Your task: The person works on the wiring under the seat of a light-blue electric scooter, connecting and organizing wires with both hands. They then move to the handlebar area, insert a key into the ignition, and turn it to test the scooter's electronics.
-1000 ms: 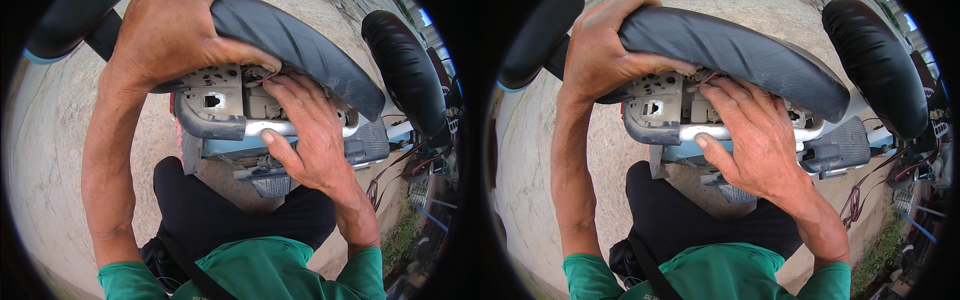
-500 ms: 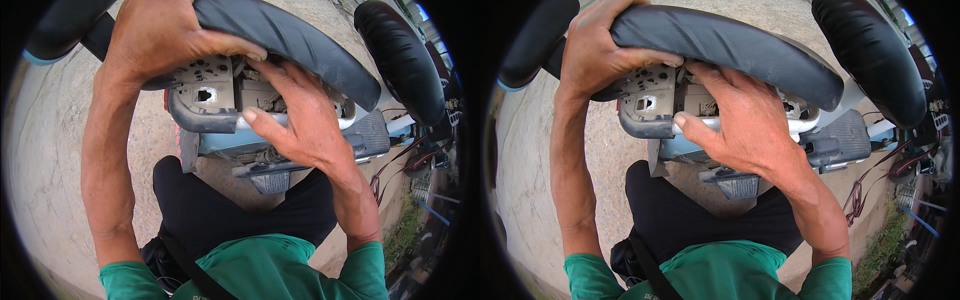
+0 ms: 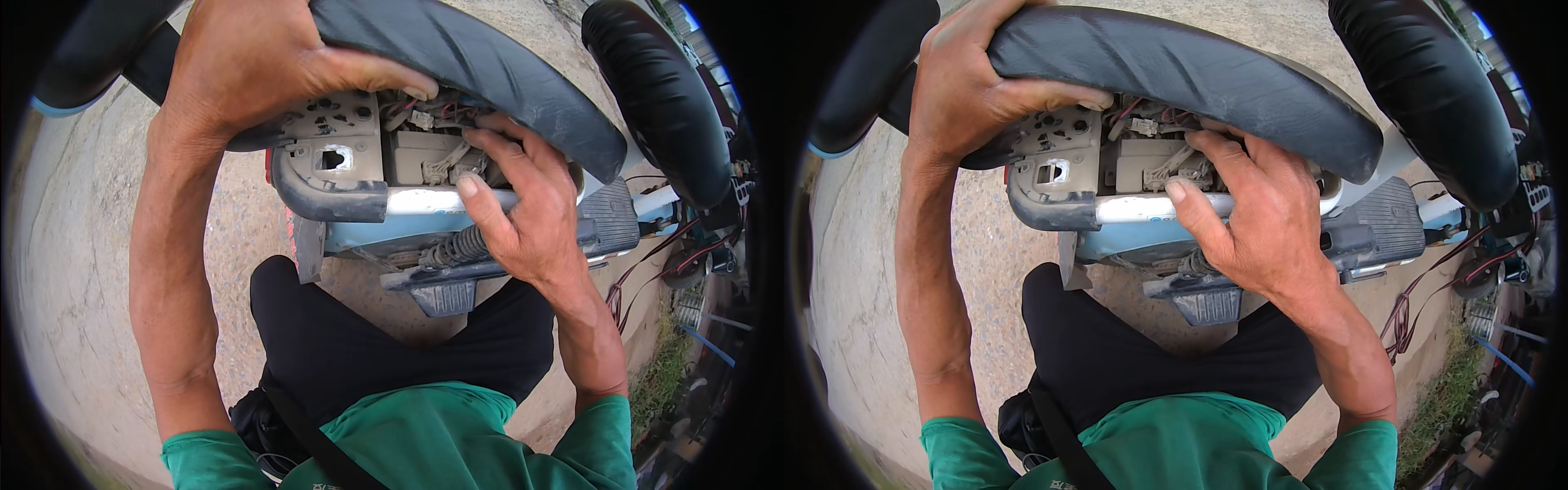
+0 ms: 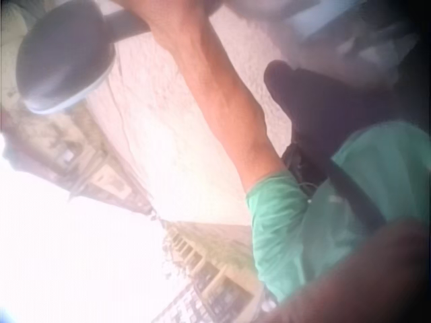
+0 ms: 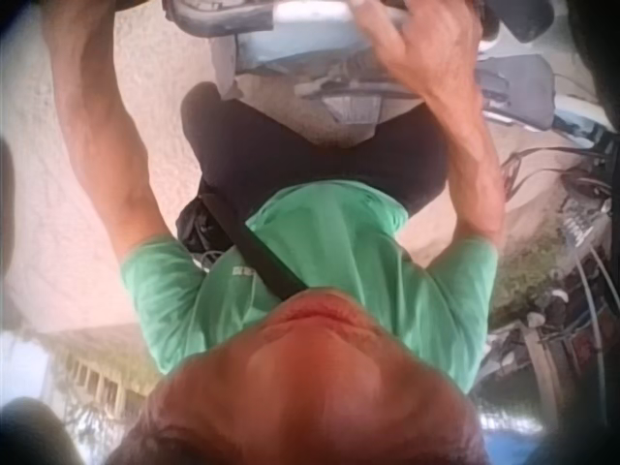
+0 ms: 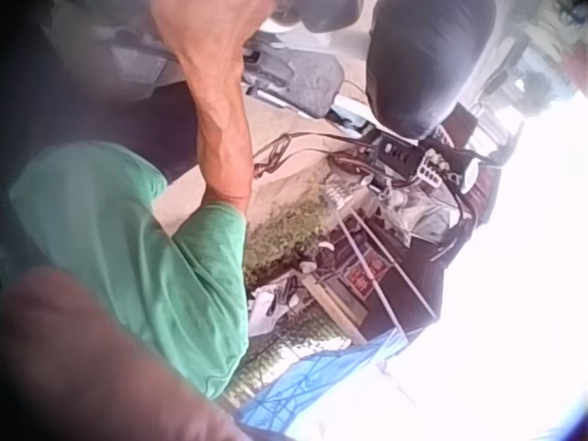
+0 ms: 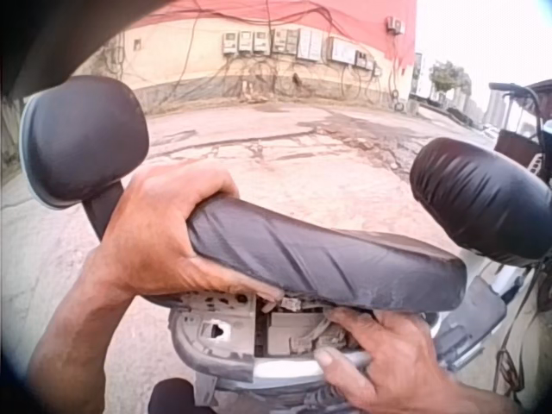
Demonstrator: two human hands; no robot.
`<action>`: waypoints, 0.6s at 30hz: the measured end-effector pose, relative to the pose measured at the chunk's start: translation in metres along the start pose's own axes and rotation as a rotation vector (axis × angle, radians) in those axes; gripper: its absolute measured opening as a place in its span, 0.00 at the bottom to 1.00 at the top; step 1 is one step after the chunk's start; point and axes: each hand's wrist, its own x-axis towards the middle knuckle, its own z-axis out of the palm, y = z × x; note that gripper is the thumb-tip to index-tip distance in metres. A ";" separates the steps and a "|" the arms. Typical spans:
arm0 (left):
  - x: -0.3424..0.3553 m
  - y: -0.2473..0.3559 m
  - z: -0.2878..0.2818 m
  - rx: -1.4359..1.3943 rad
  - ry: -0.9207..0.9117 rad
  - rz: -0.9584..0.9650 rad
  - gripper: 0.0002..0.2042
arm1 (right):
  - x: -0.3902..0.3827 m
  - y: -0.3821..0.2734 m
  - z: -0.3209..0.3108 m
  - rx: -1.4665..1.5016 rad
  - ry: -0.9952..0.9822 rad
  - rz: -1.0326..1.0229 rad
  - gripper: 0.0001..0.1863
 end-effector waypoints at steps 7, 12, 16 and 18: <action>0.000 0.002 -0.002 0.041 0.003 0.009 0.35 | 0.008 -0.002 0.006 -0.015 0.008 -0.009 0.26; -0.001 0.001 -0.004 0.053 -0.013 -0.006 0.35 | 0.010 -0.014 0.013 -0.155 0.049 -0.011 0.25; -0.001 0.002 -0.002 0.042 -0.024 -0.036 0.36 | 0.010 -0.016 0.018 -0.117 0.095 0.022 0.23; -0.002 0.003 -0.001 0.028 -0.018 -0.040 0.35 | 0.009 -0.016 0.016 -0.108 0.079 0.053 0.22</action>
